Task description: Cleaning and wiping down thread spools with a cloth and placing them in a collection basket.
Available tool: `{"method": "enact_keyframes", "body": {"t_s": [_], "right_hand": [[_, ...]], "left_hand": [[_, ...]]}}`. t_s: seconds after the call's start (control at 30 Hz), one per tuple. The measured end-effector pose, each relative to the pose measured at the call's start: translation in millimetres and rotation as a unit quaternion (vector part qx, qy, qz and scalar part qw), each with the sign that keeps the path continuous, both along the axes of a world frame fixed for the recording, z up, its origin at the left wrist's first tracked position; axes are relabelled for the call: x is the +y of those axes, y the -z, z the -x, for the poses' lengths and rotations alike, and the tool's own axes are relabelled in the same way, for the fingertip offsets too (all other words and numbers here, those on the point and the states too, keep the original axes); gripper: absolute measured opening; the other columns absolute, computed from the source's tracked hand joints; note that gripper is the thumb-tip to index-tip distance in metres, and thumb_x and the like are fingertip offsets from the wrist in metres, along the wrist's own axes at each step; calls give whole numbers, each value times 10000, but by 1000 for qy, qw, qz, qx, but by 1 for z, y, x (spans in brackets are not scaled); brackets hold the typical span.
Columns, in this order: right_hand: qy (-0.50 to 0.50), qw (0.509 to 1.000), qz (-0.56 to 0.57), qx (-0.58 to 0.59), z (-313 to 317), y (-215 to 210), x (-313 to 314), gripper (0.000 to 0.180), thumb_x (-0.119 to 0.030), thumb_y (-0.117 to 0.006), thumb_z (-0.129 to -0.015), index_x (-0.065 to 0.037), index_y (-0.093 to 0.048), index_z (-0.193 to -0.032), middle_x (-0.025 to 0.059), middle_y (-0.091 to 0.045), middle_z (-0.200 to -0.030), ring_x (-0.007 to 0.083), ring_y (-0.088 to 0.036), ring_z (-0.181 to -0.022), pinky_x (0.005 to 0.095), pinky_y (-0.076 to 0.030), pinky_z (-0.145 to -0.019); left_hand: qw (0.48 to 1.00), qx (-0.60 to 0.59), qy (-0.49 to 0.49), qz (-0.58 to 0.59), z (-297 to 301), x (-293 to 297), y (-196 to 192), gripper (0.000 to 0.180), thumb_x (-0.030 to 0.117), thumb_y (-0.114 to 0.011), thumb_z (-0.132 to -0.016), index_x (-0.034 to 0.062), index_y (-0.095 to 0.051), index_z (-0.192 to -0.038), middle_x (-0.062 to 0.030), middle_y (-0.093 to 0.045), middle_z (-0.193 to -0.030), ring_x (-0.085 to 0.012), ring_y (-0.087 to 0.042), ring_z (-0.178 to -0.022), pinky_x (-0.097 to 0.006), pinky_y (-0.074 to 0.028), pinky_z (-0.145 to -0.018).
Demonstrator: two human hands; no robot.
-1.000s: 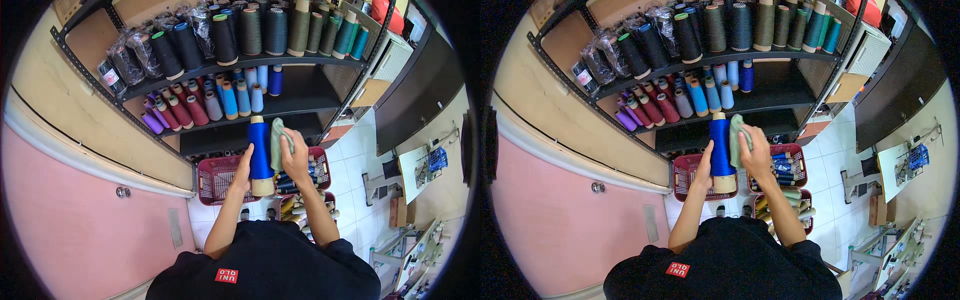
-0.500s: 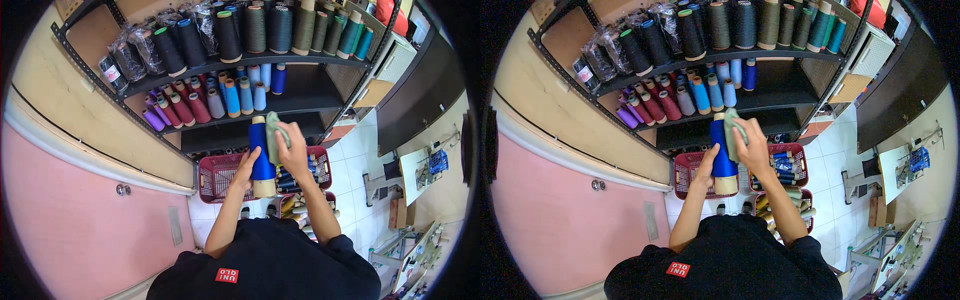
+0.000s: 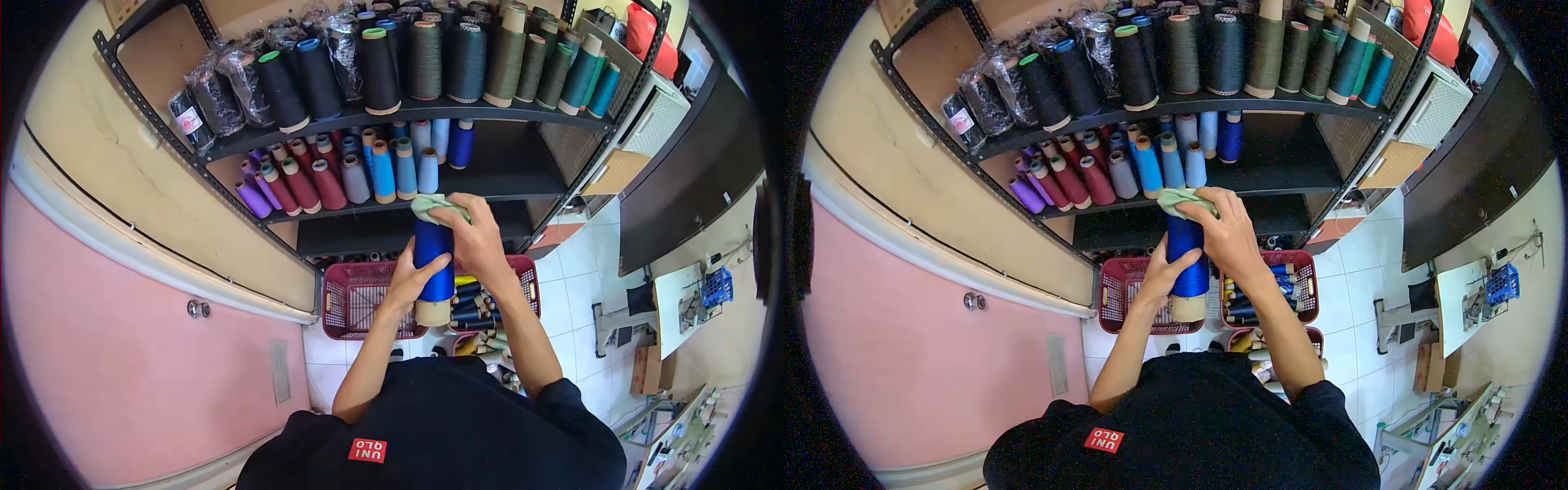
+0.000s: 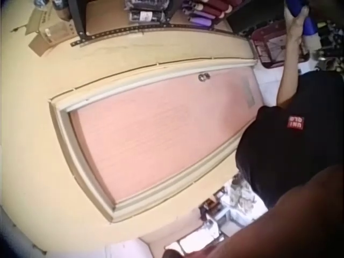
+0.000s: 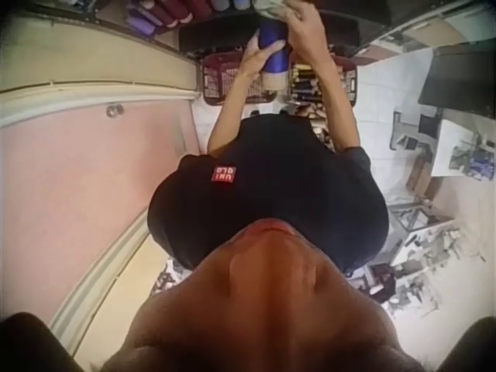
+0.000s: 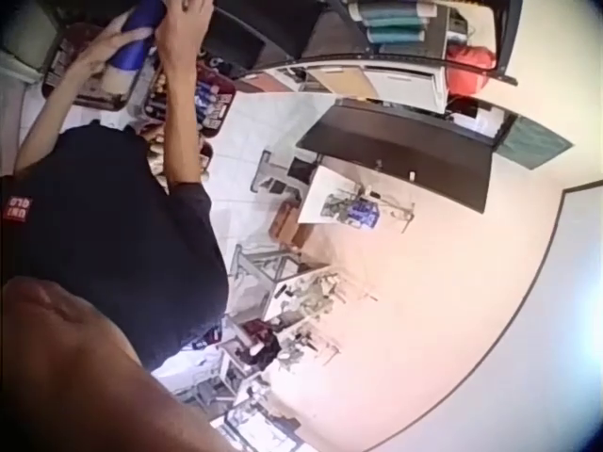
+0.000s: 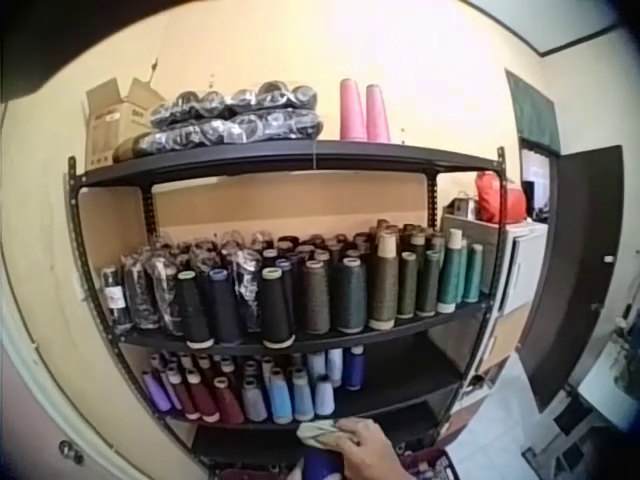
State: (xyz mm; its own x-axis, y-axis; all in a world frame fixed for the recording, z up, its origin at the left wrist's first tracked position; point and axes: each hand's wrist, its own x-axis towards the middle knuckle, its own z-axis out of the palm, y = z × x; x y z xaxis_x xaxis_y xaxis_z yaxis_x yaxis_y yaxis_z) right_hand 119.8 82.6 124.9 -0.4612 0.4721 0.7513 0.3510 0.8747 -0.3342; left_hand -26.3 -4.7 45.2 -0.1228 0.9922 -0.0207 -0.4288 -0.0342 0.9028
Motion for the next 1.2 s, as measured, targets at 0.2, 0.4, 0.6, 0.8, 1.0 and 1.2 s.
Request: {"method": "enact_keyframes", "body": {"t_s": [0.2, 0.4, 0.6, 0.8, 1.0, 1.2], "right_hand": [[48, 995, 86, 30, -25, 10, 22, 414, 145, -605, -902, -47, -686, -1260, 221, -658, -1243, 446, -694, -1113, 471, -577, -928], [-2, 1000, -11, 29, 0, -11, 8, 548, 145, -639, -819, -59, -693, -1325, 188, -682, -1231, 424, -685, -1149, 468, -581, -967], [48, 997, 50, 35, -14, -3, 18, 489, 160, -656, -806, -37, -730, -1248, 192, -674, -1212, 414, -684, -1098, 455, -575, -944], [0, 998, -66, -1, 6, -12, 1, 488, 102, -703, -752, -71, -766, -1203, 152, -681, -1207, 387, -671, -1150, 480, -574, -958], [44, 997, 54, 34, -13, -1, 8, 543, 178, -615, -764, -44, -728, -1247, 183, -676, -1219, 407, -659, -1142, 473, -563, -976], [13, 1000, -28, -2, 6, -18, -11, 552, 166, -641, -794, -64, -731, -1288, 168, -675, -1227, 395, -662, -1131, 464, -566, -956]], "left_hand": [[999, 37, -23, 26, 1, 7, -6, 708, 287, -905, -931, 26, -531, -1472, -101, -676, -1286, -167, -685, -1122, -342, -594, -964], [989, 126, -71, -37, -5, 15, -2, 721, 235, -906, -920, 2, -517, -1481, -119, -691, -1281, -164, -687, -1119, -352, -588, -984], [985, 149, -83, -9, -2, 14, -6, 810, 254, -920, -899, -2, -477, -1526, -125, -700, -1269, -182, -700, -1116, -360, -586, -995], [963, 229, -124, -67, -4, 18, 0, 884, 263, -932, -874, -5, -445, -1561, -153, -713, -1274, -214, -721, -1124, -372, -587, -997], [956, 270, -116, -4, -2, 11, -3, 885, 264, -936, -861, -13, -459, -1553, -181, -712, -1298, -247, -723, -1134, -399, -581, -1009], [930, 331, -156, -32, -4, 9, -4, 934, 300, -966, -818, -1, -474, -1552, -265, -723, -1322, -367, -744, -1199, -450, -583, -1015]]}}
